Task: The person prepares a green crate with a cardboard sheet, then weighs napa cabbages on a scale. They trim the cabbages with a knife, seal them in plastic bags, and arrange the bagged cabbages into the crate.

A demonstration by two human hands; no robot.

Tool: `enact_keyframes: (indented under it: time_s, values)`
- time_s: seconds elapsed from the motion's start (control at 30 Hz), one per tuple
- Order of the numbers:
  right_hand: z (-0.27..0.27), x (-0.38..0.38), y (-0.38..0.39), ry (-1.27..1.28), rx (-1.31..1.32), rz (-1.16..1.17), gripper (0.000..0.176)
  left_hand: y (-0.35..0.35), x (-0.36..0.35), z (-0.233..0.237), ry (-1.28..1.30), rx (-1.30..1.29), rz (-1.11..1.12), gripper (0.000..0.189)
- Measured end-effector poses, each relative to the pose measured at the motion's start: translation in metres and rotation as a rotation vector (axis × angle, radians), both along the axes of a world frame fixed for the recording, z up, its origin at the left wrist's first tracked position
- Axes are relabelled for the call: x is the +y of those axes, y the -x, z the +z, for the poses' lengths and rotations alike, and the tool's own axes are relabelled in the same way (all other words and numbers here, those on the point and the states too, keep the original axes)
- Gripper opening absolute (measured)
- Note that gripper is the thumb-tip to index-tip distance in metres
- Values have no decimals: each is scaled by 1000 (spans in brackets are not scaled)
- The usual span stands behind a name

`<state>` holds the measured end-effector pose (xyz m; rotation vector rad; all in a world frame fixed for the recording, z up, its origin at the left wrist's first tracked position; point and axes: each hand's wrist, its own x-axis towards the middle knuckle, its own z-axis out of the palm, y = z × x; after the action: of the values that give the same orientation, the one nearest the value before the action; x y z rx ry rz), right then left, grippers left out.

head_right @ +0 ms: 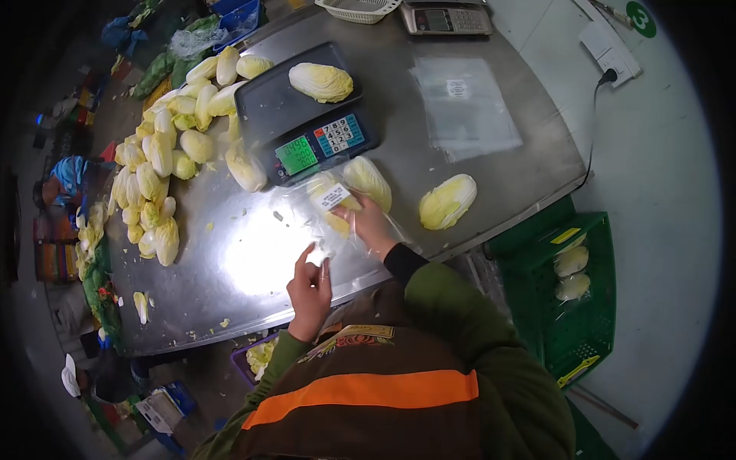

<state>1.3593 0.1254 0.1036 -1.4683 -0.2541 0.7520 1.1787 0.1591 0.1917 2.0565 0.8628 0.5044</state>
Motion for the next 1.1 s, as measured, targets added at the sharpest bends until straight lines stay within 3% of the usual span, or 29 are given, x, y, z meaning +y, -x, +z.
enact_keyframes:
  time_s: [0.07,0.2,0.23,0.27,0.33,0.4,0.47,0.5,0.57,0.6,0.67,0.73,0.8,0.83,0.87,0.93,1.0,1.1]
  values:
    - [-11,-1,-6,90,390,359,55,-11,0,2,-142,-238,-147,21]
    - [-1,27,13,70,632,220,49,-13,26,-24,98,-84,45,17]
    - [-11,21,22,-156,579,244,45,-17,33,-17,265,-88,131,16]
    - [-20,0,31,-162,579,231,45,-22,40,-9,371,-151,172,18]
    - [31,-51,31,34,-245,298,38,-32,49,14,366,-150,176,21]
    - [41,-103,11,105,-496,61,42,-39,57,17,382,-146,141,22]
    - [11,-130,-19,381,-672,-499,65,-51,57,27,412,-148,87,24]
    - [-14,-135,-37,390,-671,-521,65,-59,56,31,415,-145,64,24]
    - [-61,-139,-68,730,-304,-681,88,-72,52,37,314,-113,9,23]
    - [-65,-131,-72,729,-288,-693,88,-77,53,36,308,-103,-6,23]
    - [-70,-107,-67,906,-446,-807,106,-84,56,35,209,-48,-111,19]
    - [-76,-114,-73,917,-339,-762,107,-88,57,39,170,0,-124,17]
    - [-101,-127,-82,606,-252,-779,100,-90,59,45,138,47,-128,16]
    - [-71,-137,-76,212,28,-739,92,-90,60,47,141,61,-135,16]
    - [-41,-153,-72,-46,312,-543,78,-90,60,48,144,73,-140,16]
    - [2,-176,-47,-251,420,-234,71,-91,60,48,159,80,-137,16]
    - [51,-181,-18,-377,549,-23,70,-93,55,47,176,76,-131,16]
    - [78,-157,6,-178,369,272,72,-95,44,46,173,105,-210,15]
